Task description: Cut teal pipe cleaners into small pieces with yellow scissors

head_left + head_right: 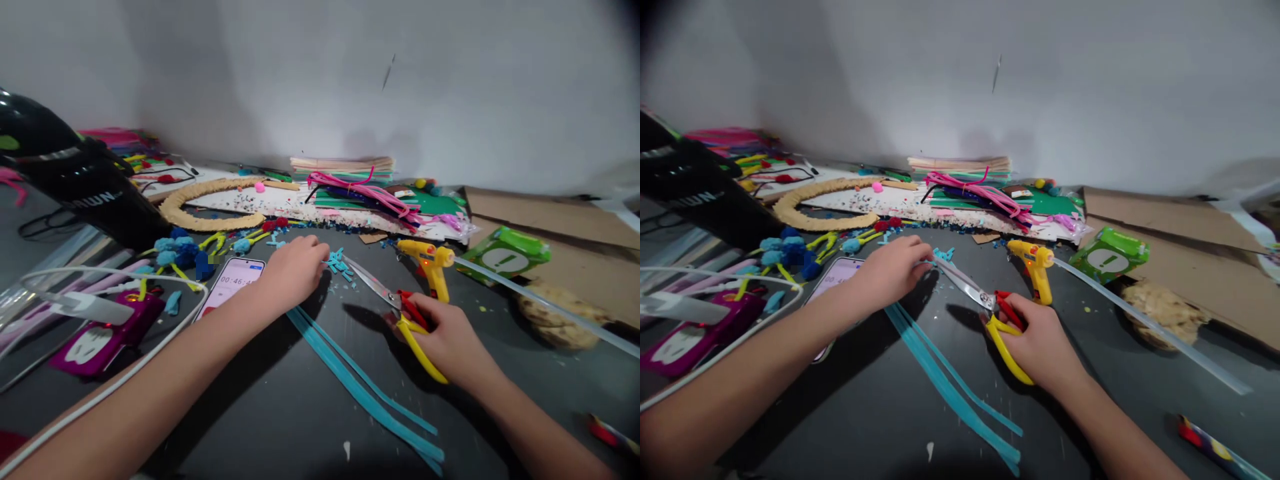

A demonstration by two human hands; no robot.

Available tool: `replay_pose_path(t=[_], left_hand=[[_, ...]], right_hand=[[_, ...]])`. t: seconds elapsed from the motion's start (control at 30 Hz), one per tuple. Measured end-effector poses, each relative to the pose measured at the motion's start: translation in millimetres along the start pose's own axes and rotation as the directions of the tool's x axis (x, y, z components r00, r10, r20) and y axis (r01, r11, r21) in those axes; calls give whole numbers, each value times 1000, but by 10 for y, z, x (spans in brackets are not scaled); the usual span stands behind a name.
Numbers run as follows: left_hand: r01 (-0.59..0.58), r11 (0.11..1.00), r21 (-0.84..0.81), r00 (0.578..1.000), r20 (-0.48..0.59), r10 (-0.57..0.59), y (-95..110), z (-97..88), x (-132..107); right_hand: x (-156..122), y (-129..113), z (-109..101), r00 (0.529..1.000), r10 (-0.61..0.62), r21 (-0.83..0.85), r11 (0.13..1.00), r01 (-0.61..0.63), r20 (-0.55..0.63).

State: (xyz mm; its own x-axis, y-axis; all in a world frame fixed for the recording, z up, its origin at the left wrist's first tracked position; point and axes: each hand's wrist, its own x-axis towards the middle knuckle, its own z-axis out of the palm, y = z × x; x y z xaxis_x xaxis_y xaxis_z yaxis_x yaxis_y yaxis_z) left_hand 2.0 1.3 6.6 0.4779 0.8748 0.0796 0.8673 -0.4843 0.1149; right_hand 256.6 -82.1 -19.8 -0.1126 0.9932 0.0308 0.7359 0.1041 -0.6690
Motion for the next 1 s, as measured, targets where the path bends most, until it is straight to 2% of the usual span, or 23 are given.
replay_pose_path(t=[0.2, 0.47, 0.6, 0.7, 0.83, 1.0], left_hand=[[58, 992, 109, 995, 74, -66, 78, 160, 245], [28, 992, 120, 997, 63, -36, 31, 182, 241], [-19, 996, -87, 1000, -9, 18, -86, 128, 107], [6, 957, -289, 999, -42, -19, -141, 44, -76], [-15, 906, -424, 997, -70, -16, -85, -24, -325], [-126, 849, -513, 991, -107, 83, 8, 0, -497]], right_hand=[[-16, -4, -22, 1000, 6, 28, 1000, -5, -18], [-18, -1, -40, 1000, 1, 18, 1000, 0, -11], [-16, 19, -34, 1000, 0, 14, 1000, 1, -13], [-9, 32, -29, 1000, 4, 1, 1000, -4, -5], [7, 43, -2, 1000, 5, -23, 1000, -4, 11], [17, 36, 45, 999, 31, -37, 999, -30, 43]])
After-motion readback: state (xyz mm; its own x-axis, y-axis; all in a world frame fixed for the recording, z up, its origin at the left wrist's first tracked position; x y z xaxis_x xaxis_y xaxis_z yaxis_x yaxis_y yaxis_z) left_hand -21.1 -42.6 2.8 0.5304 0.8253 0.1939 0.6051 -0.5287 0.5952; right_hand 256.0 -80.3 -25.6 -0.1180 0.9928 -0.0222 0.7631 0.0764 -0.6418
